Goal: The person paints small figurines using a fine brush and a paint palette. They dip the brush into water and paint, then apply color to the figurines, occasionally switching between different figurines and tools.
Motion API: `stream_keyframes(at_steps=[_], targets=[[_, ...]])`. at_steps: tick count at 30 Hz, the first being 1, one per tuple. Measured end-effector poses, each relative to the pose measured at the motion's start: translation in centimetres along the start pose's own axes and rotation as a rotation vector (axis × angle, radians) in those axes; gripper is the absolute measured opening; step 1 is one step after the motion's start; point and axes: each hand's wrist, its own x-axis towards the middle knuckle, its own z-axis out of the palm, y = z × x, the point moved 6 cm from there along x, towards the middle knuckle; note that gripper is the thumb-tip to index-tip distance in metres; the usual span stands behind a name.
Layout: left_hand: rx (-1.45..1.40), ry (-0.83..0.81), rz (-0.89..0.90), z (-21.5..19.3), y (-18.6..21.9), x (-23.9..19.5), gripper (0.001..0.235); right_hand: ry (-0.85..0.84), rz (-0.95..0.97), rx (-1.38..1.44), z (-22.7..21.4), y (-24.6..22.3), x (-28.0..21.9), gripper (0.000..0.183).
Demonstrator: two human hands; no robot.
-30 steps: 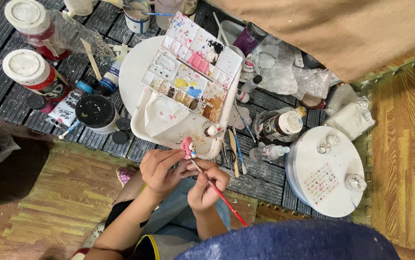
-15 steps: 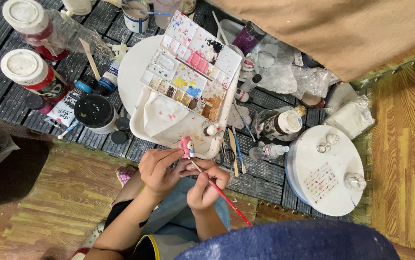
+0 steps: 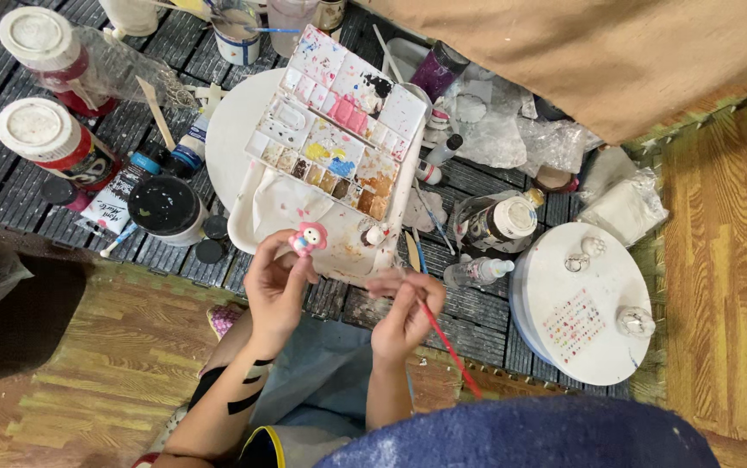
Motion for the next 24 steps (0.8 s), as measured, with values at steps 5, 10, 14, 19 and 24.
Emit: stream_keyframes(at_steps=[5, 10, 14, 19, 24], targets=[[-0.134, -0.05, -0.111, 0.6, -2.4, -0.5, 0.035, -0.079, 0.217, -0.029, 0.8, 1.1, 0.2, 0.016], [-0.22, -0.189, -0.233, 1.8, -4.2, -1.9, 0.036, -0.287, 0.06, -0.176, 2.3, -0.3, 0.4, 0.022], [-0.288, -0.259, -0.321, 2.3, -5.5, -2.9, 0.04, -0.261, 0.146, -0.061, 1.3, 0.0, 0.6, 0.032], [-0.242, -0.295, -0.299, 3.1, -5.9, -3.0, 0.04, -0.107, 0.181, 0.134, -1.1, 0.7, 0.7, 0.027], [0.179, -0.335, -0.138, 4.9, -4.6, -3.2, 0.038, -0.059, 0.247, 0.068, -4.3, 0.5, 1.3, 0.03]])
